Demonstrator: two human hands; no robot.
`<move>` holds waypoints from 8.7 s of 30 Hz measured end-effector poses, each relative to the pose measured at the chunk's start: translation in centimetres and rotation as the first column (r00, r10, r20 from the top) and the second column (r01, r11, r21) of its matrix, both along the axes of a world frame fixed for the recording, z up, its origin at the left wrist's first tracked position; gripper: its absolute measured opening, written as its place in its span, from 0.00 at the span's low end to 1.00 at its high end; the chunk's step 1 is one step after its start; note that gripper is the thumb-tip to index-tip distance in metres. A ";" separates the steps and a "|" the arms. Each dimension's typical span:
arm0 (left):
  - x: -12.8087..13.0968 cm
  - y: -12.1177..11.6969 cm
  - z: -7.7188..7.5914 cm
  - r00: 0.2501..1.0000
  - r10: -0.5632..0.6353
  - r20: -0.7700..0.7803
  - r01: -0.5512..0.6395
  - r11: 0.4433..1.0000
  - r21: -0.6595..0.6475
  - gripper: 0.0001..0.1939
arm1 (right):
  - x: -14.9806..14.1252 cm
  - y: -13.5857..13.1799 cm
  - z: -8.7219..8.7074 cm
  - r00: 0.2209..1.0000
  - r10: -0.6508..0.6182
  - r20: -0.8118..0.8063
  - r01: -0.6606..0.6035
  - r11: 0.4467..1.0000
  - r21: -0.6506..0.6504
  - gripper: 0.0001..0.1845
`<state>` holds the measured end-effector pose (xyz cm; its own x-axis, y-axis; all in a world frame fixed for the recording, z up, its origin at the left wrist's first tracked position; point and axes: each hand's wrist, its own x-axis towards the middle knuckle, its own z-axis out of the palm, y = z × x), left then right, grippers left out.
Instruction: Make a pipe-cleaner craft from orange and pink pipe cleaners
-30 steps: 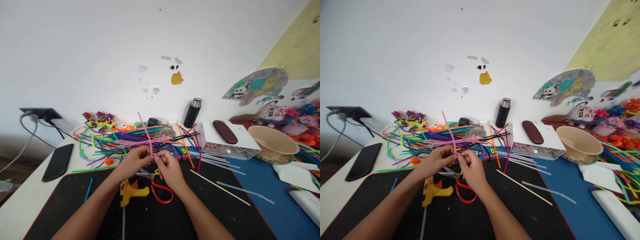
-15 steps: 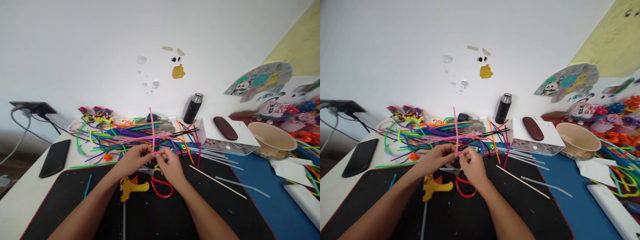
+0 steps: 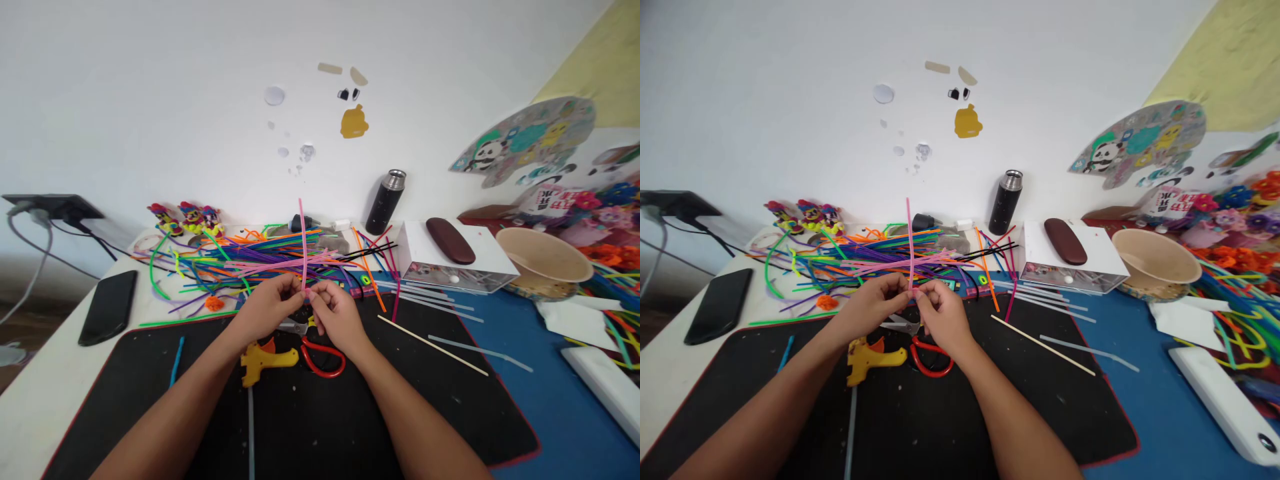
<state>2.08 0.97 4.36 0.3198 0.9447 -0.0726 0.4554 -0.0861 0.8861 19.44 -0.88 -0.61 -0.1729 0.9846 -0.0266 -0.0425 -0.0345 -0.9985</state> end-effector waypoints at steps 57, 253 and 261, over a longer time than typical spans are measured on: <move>-1.8 0.7 0.3 0.992 -0.059 0.108 0.076 0.985 -0.157 0.15 | 0.0 -0.3 -0.4 0.994 0.059 0.087 -0.063 0.997 0.037 0.11; -0.4 0.5 0.7 0.935 0.124 0.332 -0.025 0.957 -0.288 0.24 | 0.1 -0.6 1.2 1.000 0.020 -0.005 -0.020 1.000 0.021 0.15; 0.3 0.3 0.1 0.897 0.162 0.411 -0.032 0.952 -0.304 0.25 | 0.1 -0.5 1.2 0.999 -0.014 -0.044 0.014 1.000 0.003 0.15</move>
